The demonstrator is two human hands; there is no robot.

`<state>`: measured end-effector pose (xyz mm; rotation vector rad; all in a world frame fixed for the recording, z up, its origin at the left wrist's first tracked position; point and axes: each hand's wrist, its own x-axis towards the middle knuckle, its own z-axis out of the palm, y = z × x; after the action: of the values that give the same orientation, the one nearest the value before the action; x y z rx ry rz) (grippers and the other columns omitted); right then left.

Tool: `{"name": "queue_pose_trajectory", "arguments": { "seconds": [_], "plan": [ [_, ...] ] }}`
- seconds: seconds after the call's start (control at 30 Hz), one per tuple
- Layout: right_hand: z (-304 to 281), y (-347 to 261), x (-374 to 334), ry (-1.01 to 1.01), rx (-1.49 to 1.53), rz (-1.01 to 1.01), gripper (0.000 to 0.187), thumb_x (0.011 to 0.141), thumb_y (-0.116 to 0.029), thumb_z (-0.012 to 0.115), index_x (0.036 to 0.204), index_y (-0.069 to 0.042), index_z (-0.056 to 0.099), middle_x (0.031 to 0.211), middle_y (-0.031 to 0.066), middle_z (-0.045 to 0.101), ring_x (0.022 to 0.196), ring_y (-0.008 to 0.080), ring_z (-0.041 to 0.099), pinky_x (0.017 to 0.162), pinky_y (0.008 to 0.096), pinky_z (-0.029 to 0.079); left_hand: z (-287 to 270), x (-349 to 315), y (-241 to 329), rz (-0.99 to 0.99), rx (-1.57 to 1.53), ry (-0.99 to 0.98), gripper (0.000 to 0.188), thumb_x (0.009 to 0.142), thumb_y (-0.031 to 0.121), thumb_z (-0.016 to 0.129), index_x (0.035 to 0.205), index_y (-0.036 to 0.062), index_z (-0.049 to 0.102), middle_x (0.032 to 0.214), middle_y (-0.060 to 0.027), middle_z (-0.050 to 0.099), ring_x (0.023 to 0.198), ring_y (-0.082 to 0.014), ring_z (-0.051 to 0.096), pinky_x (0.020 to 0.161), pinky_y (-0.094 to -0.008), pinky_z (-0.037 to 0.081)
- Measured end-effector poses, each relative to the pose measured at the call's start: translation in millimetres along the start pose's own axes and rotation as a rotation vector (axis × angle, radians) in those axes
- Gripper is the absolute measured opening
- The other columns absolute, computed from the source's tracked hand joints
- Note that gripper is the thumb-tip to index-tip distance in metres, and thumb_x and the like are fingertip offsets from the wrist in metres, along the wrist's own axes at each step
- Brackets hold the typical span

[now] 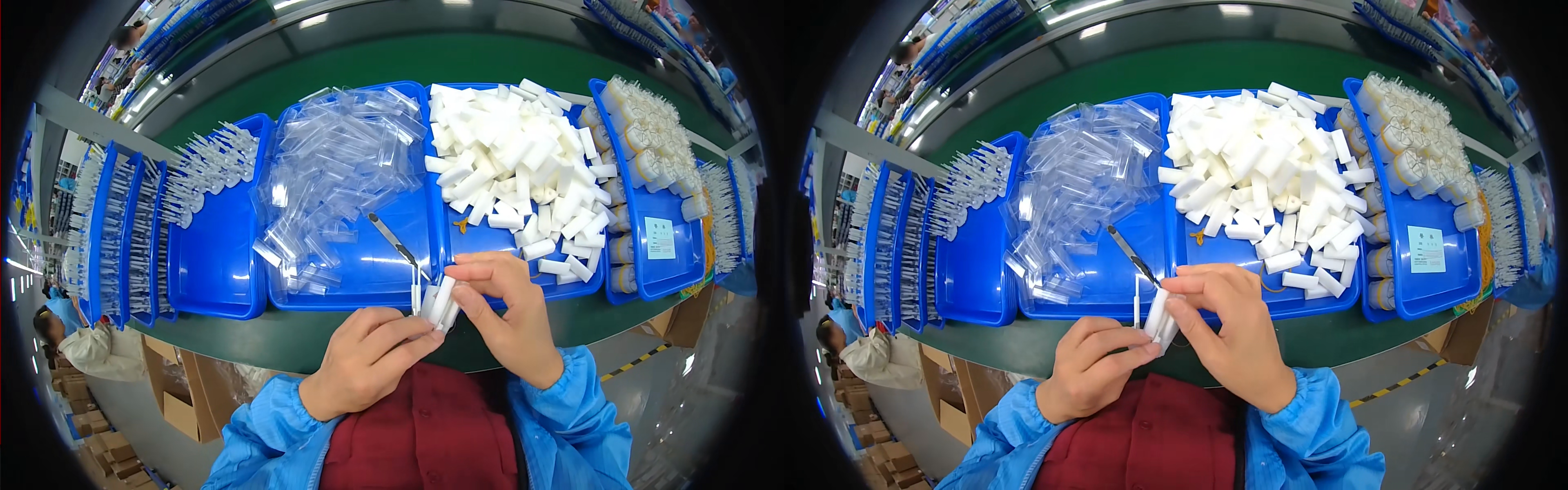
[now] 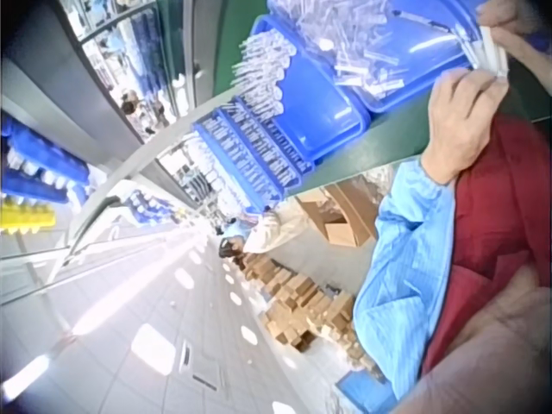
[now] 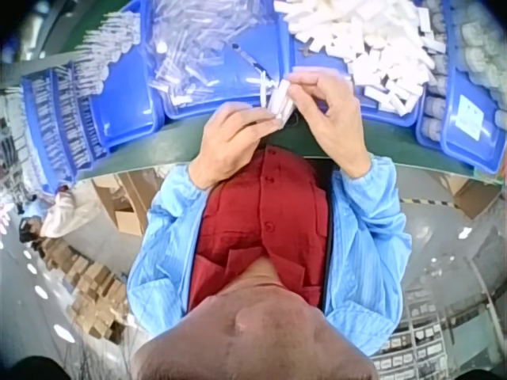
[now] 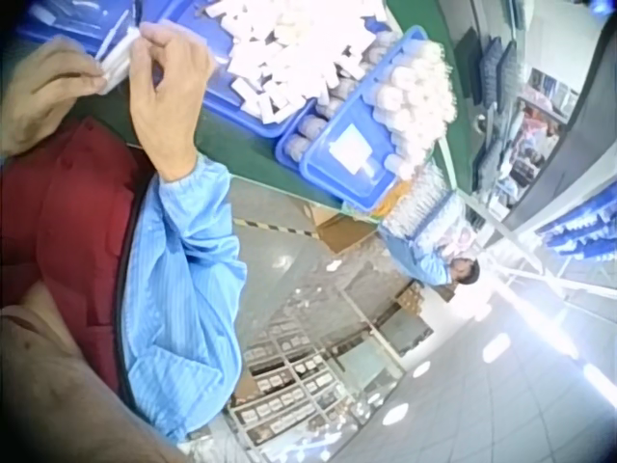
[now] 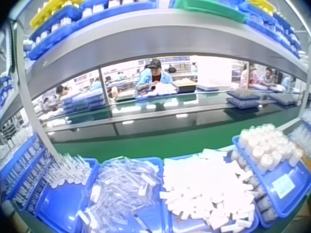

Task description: The worker is assembling small plastic and foam components at a factory workstation.

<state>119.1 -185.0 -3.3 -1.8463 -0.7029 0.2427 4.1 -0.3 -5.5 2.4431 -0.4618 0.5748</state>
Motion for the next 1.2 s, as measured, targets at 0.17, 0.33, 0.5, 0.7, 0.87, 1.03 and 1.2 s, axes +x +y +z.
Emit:
{"name": "queue_pose_trajectory", "arguments": {
  "seconds": [0.17,0.33,0.5,0.7,0.87,1.03,1.2],
  "plan": [
    [4,-10,-7,-0.008,-0.009,-0.158,0.025,0.089,-0.006,0.07,0.114,-0.008,0.074,0.114,0.0091,0.07,0.105,0.0242,0.06,0.1,0.0432,0.038,8,-4,1,-0.126,-0.082,0.231,0.05,0.068,-0.009,0.08,0.114,0.0044,0.065,0.105,-0.0128,0.066,0.09,-0.0267,0.065,0.076,-0.0355,0.053],
    [14,1,-21,0.061,0.092,-0.193,0.028,0.089,-0.004,0.07,0.116,-0.009,0.074,0.114,0.0103,0.069,0.109,0.0258,0.059,0.1,0.0406,0.039,8,-6,-4,-0.107,-0.243,0.179,0.05,0.067,-0.009,0.08,0.113,0.0033,0.065,0.101,-0.0122,0.065,0.088,-0.0278,0.067,0.076,-0.0368,0.056],
    [-11,3,-13,0.119,-0.168,-0.196,0.032,0.086,-0.003,0.071,0.117,-0.008,0.072,0.113,0.0097,0.069,0.105,0.0281,0.06,0.097,0.0403,0.042,10,-9,-6,-0.046,-0.158,0.146,0.044,0.066,-0.009,0.08,0.106,0.0045,0.067,0.097,-0.0103,0.065,0.082,-0.0261,0.066,0.07,-0.0358,0.053],
    [-84,24,-5,-0.026,-1.013,-0.151,0.024,0.076,-0.004,0.075,0.099,-0.009,0.07,0.095,0.0031,0.065,0.094,0.0231,0.058,0.082,0.0392,0.04,4,-5,-7,-0.064,-0.028,0.009,0.039,0.069,-0.005,0.082,0.105,0.0066,0.071,0.094,-0.0069,0.065,0.079,-0.0239,0.065,0.066,-0.0354,0.048],
    [-86,34,-2,-0.071,-0.995,-0.126,0.029,0.074,-0.002,0.075,0.102,-0.009,0.069,0.086,0.0077,0.065,0.085,0.0265,0.06,0.078,0.0401,0.044,9,-4,-8,-0.064,-0.009,-0.062,0.037,0.072,-0.001,0.081,0.106,0.0073,0.071,0.095,-0.0055,0.065,0.08,-0.0231,0.064,0.067,-0.0352,0.048],
    [-65,21,-2,0.08,-0.437,0.061,0.03,0.08,0.003,0.068,0.11,-0.003,0.067,0.085,0.0081,0.069,0.083,0.0214,0.066,0.075,0.0341,0.049,15,-8,-11,-0.049,-0.006,-0.034,0.038,0.071,-0.001,0.08,0.107,0.007,0.071,0.097,-0.0054,0.065,0.082,-0.0231,0.064,0.067,-0.0349,0.048],
    [-30,11,-6,0.061,0.39,0.3,0.031,0.092,0.003,0.06,0.122,0.0,0.061,0.1,0.009,0.071,0.093,0.0123,0.067,0.085,0.0278,0.052,11,-5,-8,-0.003,0.014,-0.043,0.04,0.067,-0.002,0.08,0.106,0.0074,0.072,0.099,-0.0064,0.065,0.082,-0.0239,0.064,0.067,-0.0348,0.049]
  ]
}}
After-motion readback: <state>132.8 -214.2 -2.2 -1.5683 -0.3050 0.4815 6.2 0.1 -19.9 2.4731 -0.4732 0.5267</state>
